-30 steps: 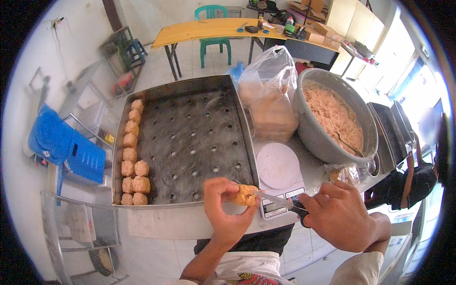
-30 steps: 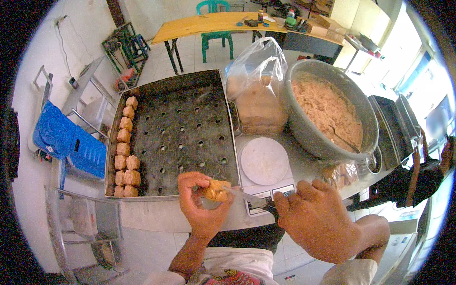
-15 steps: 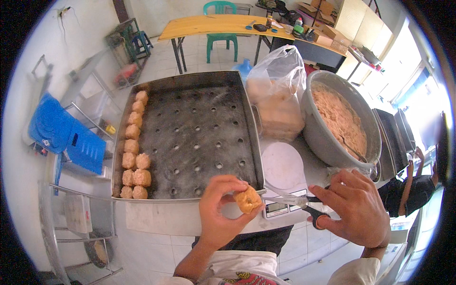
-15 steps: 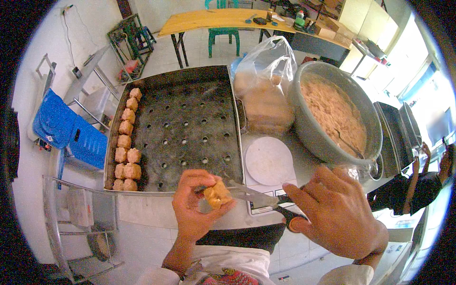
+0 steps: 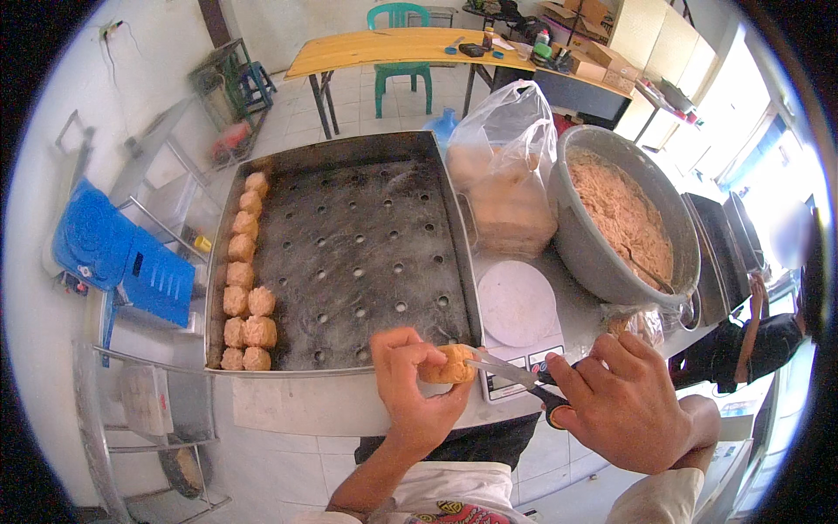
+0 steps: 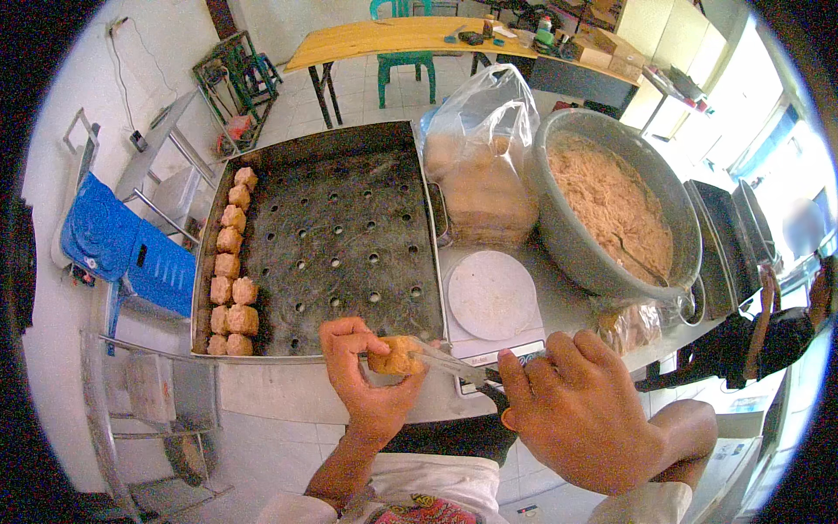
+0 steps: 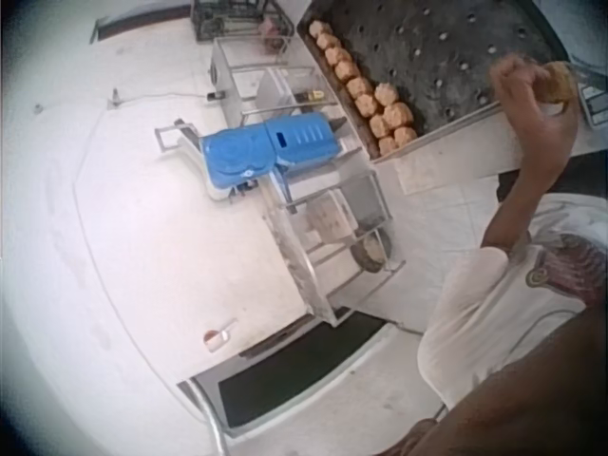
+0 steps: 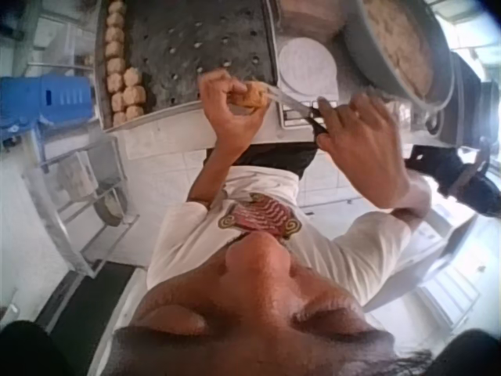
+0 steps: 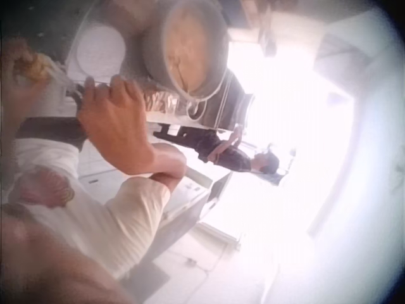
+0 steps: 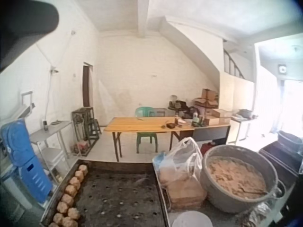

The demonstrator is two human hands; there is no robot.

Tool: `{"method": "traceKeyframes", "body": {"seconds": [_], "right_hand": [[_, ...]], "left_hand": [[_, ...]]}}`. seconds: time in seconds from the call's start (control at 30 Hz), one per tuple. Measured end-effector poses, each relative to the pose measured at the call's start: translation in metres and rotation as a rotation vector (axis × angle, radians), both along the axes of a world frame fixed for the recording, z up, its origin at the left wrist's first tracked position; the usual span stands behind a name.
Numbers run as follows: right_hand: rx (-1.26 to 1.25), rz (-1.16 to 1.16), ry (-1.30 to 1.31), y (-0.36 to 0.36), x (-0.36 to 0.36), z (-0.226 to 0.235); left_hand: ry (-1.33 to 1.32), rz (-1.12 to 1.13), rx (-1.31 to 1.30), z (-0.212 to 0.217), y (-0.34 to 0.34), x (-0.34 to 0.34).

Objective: The person scoops a pinkish mixture from a large bowl, places it onto a small square base, and arranges the assembled items on a perforated metal tray. The person uses a digital scale to weigh each item and occasionally uses scissors to trim the mixture. A second person is visible in the background.

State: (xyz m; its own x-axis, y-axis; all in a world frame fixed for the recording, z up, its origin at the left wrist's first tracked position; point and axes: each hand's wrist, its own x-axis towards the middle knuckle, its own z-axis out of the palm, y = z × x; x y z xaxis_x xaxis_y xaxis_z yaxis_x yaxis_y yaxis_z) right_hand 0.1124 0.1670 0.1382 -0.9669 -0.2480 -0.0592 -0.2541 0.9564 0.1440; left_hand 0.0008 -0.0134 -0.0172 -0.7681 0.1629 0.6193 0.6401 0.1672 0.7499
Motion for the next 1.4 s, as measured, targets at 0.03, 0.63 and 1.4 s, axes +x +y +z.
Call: {"method": "traceKeyframes", "body": {"seconds": [0.03, 0.63, 1.4], "right_hand": [[0.001, -0.002, -0.018, -0.002, -0.001, 0.000], [0.018, 0.021, -0.014, -0.004, -0.005, 0.007], [0.035, -0.018, -0.055, -0.005, -0.004, 0.042]], "left_hand": [[0.014, 0.016, 0.006, -0.004, 0.002, 0.000], [0.068, 0.071, 0.080, -0.025, 0.011, 0.003], [-0.125, -0.230, 0.182, -0.016, 0.001, 0.002]]}}
